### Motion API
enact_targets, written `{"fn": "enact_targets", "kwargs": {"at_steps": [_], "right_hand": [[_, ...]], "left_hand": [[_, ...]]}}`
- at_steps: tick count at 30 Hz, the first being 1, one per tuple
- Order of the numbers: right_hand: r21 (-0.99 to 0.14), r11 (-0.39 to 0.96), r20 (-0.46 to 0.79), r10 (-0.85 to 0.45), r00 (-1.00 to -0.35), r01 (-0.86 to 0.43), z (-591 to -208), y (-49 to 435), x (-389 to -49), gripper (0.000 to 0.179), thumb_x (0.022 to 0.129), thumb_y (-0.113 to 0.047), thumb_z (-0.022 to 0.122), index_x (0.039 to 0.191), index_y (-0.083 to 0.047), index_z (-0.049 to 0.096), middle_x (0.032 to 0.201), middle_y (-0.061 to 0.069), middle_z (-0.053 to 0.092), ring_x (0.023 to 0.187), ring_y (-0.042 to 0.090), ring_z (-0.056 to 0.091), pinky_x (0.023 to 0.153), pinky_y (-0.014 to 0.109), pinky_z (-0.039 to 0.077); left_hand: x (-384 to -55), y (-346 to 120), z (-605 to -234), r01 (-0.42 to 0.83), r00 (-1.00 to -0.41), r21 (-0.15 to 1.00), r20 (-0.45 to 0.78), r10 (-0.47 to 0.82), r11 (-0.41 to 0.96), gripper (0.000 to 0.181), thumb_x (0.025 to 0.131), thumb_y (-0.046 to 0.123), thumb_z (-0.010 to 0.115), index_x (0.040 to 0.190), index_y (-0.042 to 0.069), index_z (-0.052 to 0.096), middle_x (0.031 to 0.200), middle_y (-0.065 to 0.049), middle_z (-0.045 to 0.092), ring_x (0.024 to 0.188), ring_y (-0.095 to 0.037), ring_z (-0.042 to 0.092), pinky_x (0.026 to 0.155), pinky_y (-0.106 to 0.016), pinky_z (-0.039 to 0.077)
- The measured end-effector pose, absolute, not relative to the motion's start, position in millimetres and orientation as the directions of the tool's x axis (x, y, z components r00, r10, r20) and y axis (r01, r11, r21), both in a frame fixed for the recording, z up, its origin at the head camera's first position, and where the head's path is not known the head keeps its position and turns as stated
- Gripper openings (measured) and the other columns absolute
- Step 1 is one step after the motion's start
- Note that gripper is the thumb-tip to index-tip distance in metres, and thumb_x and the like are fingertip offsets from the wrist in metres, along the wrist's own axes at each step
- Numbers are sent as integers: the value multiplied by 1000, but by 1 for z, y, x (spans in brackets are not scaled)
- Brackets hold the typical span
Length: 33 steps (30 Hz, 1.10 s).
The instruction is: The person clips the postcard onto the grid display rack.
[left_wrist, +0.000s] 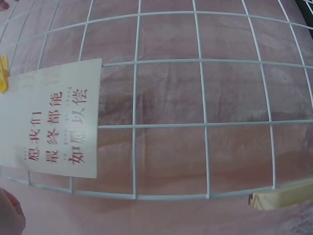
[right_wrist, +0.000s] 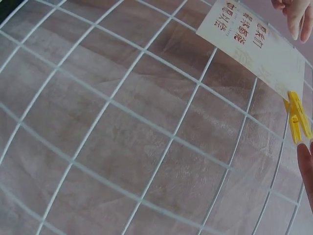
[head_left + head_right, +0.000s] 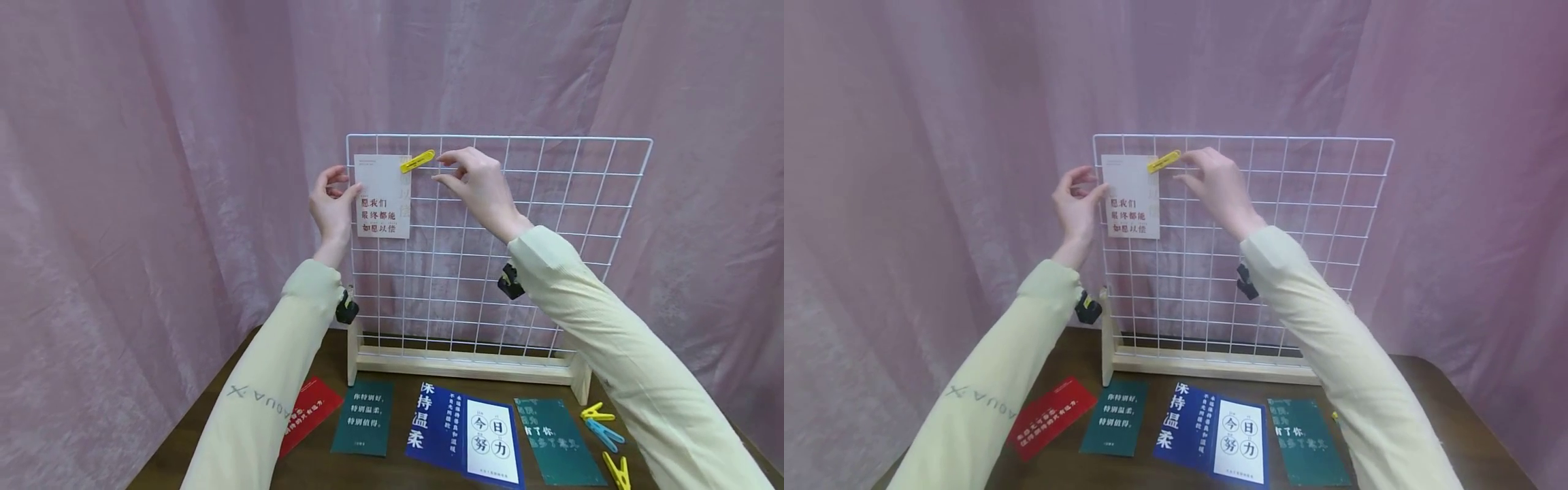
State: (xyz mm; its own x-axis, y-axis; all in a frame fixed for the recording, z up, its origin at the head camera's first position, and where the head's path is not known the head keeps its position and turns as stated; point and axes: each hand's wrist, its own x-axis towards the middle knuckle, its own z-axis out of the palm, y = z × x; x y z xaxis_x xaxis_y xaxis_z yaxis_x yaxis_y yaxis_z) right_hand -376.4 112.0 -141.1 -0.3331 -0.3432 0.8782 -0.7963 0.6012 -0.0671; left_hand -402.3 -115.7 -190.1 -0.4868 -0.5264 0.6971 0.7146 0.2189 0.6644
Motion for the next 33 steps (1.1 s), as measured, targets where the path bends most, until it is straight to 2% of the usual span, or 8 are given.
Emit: {"fn": "enact_targets", "kwargs": {"at_steps": [8, 14, 18, 22, 26, 28, 33], "right_hand": [[-53, 575, 897, -332, -292, -817, -154, 134, -371, 23, 78, -10, 72, 98, 0, 65, 84, 10, 61, 68, 17, 55, 60, 32, 44], [-54, 586, 887, -343, -308, -809, -169, 150, -368, 22, 78, -8, 71, 98, 0, 65, 87, 9, 63, 68, 17, 56, 60, 32, 45], [-33, 596, 870, -378, -317, -802, -182, 161, -367, 20, 79, -6, 70, 98, 0, 65, 84, 8, 63, 68, 17, 57, 61, 32, 47], [-32, 613, 849, -400, -344, -790, -193, 171, -365, 17, 80, -6, 69, 97, -2, 66, 82, 5, 63, 68, 16, 57, 61, 33, 48], [-36, 596, 818, -443, -367, -802, -204, 179, -362, 15, 80, -6, 69, 94, -3, 67, 81, 3, 64, 68, 14, 56, 61, 32, 47], [-52, 590, 782, -478, -400, -806, -209, 183, -359, 13, 80, -6, 69, 93, -4, 68, 79, 1, 64, 67, 12, 56, 60, 32, 47], [-113, 604, 680, -532, -505, -789, -221, 194, -351, 14, 81, -6, 67, 95, -6, 67, 82, 0, 65, 70, 12, 58, 61, 33, 47]], "left_hand": [[-389, -117, -192, 727, -538, 661, 717, -443, 186, 40, 67, -5, 76, 104, 0, 62, 88, -12, 61, 63, -8, 44, 61, -18, 38], [-380, -120, -206, 734, -567, 654, 738, -365, 182, 37, 68, -5, 76, 102, -4, 61, 89, -17, 60, 66, -10, 46, 64, -21, 39], [-376, -124, -219, 709, -622, 682, 724, -298, 177, 34, 69, -5, 75, 99, -6, 60, 88, -18, 61, 67, -10, 48, 65, -23, 40], [-371, -130, -237, 659, -703, 729, 684, -192, 185, 32, 71, -2, 75, 99, -7, 60, 90, -17, 60, 71, -11, 50, 67, -23, 42], [-366, -139, -261, 623, -758, 757, 646, -88, 196, 31, 72, 0, 74, 98, -8, 60, 93, -21, 59, 73, -15, 51, 67, -22, 43], [-364, -144, -273, 608, -776, 768, 628, -51, 202, 30, 72, 0, 74, 97, -9, 60, 93, -23, 59, 73, -17, 51, 67, -22, 43], [-361, -158, -298, 551, -822, 799, 570, -13, 242, 28, 72, 0, 75, 95, -8, 61, 91, -21, 60, 73, -17, 53, 66, -22, 43]]}}
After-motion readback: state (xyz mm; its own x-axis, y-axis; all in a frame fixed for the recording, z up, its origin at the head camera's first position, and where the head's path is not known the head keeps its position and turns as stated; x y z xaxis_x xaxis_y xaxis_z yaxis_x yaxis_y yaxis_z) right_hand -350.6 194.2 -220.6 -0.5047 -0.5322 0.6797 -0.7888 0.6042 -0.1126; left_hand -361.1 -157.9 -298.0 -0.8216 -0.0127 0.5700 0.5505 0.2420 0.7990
